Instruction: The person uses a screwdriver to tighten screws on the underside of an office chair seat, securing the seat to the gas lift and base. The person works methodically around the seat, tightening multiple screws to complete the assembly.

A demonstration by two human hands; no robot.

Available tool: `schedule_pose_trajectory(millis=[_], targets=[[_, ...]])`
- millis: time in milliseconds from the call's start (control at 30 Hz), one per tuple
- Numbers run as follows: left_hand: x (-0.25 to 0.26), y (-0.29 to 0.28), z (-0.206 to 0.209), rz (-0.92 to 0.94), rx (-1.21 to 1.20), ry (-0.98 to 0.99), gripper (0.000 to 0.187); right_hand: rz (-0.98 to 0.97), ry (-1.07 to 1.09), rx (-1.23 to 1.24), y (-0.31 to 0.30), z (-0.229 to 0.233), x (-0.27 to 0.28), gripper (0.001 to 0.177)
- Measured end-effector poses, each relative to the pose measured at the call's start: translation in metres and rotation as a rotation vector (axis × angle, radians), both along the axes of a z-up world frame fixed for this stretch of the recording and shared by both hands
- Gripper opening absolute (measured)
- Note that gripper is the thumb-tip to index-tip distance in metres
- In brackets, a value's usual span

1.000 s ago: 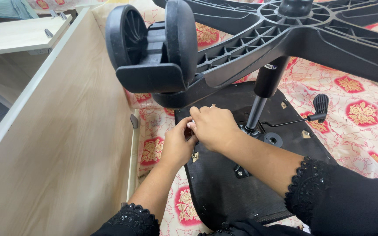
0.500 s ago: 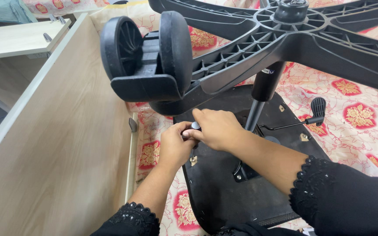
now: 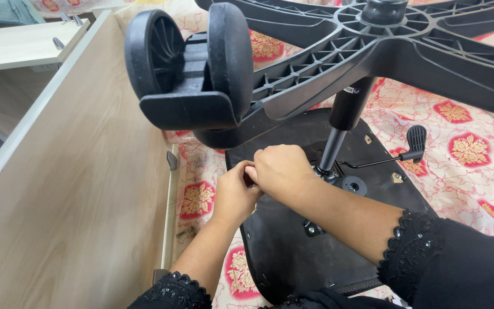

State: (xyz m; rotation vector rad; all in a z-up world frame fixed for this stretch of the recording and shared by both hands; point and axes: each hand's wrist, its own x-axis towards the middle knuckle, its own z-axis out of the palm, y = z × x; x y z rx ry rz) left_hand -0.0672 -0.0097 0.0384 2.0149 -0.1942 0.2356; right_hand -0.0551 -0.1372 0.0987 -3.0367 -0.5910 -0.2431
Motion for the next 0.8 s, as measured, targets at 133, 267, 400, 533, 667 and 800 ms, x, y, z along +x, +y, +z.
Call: schedule_pose_trajectory(millis=[133,267,400,533,667,800], targets=[[-0.002,0.0,-0.001,0.039,-0.027,0.011,0.029,-0.047,0.116,-0.105,0.004,0.005,0.0,0.053],[-0.002,0.006,0.001,0.019,0.017,0.012,0.027,-0.04,0.196,-0.084,-0.001,0.003,0.001,0.053],[0.006,0.007,0.003,0.031,0.129,-0.016,0.034,0.343,-0.086,0.127,-0.018,-0.006,0.001,0.036],[0.009,0.006,0.002,-0.043,0.146,0.053,0.034,0.289,-0.041,0.047,-0.022,-0.015,-0.003,0.026],[0.009,0.005,0.004,-0.161,0.075,0.058,0.035,0.156,-0.009,-0.099,-0.02,-0.016,-0.01,0.026],[0.007,0.001,0.002,-0.156,0.185,0.06,0.037,0.053,0.024,-0.085,-0.014,-0.014,-0.01,0.038]])
